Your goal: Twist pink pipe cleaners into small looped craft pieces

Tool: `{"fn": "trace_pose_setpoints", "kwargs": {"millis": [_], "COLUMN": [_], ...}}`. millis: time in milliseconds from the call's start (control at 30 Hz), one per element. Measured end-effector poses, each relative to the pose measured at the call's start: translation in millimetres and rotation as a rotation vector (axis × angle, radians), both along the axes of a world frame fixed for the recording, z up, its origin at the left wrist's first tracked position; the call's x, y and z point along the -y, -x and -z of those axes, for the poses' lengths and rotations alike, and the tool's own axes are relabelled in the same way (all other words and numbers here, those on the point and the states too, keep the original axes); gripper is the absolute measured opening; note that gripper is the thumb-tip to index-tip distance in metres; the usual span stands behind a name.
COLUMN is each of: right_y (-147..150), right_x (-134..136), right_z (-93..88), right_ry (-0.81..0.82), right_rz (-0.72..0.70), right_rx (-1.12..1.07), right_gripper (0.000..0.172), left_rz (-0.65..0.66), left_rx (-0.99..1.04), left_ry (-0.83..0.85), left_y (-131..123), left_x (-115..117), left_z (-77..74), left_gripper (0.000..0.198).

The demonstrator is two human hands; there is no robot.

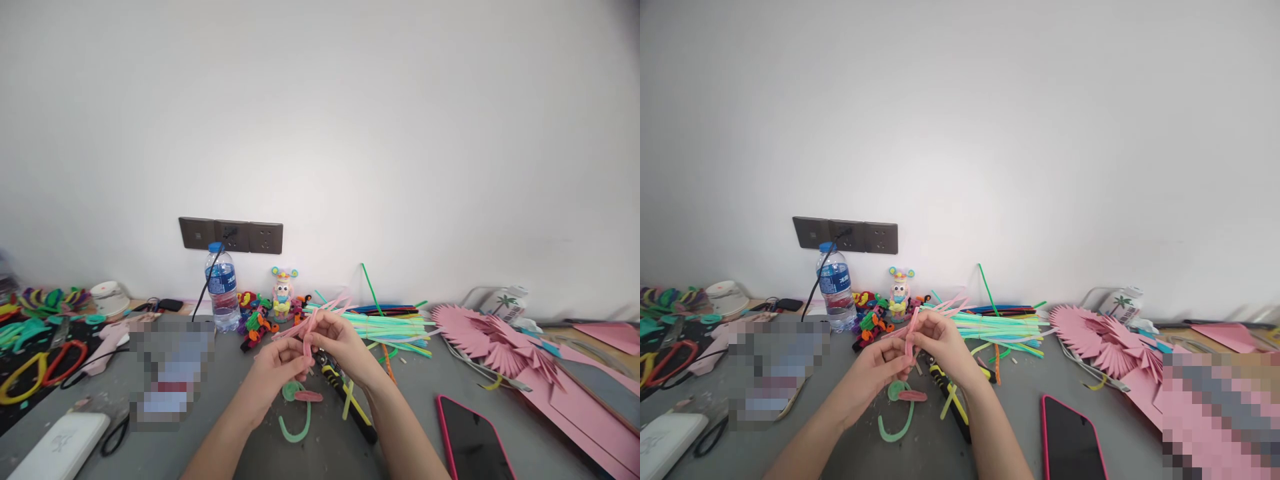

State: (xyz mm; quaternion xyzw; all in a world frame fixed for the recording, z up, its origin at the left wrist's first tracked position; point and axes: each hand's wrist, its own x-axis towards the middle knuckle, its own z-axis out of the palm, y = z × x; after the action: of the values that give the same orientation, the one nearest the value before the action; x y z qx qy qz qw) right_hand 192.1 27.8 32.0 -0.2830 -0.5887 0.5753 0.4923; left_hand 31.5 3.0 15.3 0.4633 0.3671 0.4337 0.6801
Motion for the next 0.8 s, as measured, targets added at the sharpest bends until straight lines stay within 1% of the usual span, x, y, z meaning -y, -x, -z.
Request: {"fn": "trace_pose_setpoints", "kwargs": {"millis": [67,167,267,333,433,533,600,667,733,800], "right_y": [1,4,9,11,13,12,11,9,7,5], "right_x": [-3,-6,-9,-11,-11,-9,-7,-4,-3,-2], "right_z": [3.3,9.7,15.7,18.3,19.2,16.2,12.8,9.1,6.1,3.9], "right_ry": [0.010,0.022,0.027,0.046,0.093,0.129,0.133,0.123,0.105,0.078], "right_rz": [0.059,0.111,0.126,0.140,0.150,0.149,0.133,0.088,0.037,0.017], "right_rx": [0.009,0.009,0.012,0.015,0.002,-0.035,-0.056,-0.065,-0.066,-0.053], "right_gripper": [0.021,0.025,0.027,0.027,0.027,0.026,0.026,0.026,0.026,0.026], "left_rz": [-0.052,-0.130,-0.164,-0.166,-0.196,-0.181,-0.133,-0.096,-0.085,-0.086], "left_rx": [-0.132,-0.342,-0.481,-0.516,-0.463,-0.345,-0.217,-0.088,-0.026,-0.004], "left_ry": [-0.106,-0.303,-0.409,-0.449,-0.489,-0.427,-0.325,-0.217,-0.135,-0.066], "left_y": [-1,-1,0,1,2,-1,-4,-6,-6,-4], "left_x": [-2,-3,-3,-4,-5,-4,-4,-3,-3,-3], "left_z": [2.9,7.1,9.3,10.4,12.2,12.9,11.9,10.0,8.1,6.4], "left_gripper": [0.024,0.019,0.016,0.017,0.017,0.019,0.025,0.032,0.034,0.033]}}
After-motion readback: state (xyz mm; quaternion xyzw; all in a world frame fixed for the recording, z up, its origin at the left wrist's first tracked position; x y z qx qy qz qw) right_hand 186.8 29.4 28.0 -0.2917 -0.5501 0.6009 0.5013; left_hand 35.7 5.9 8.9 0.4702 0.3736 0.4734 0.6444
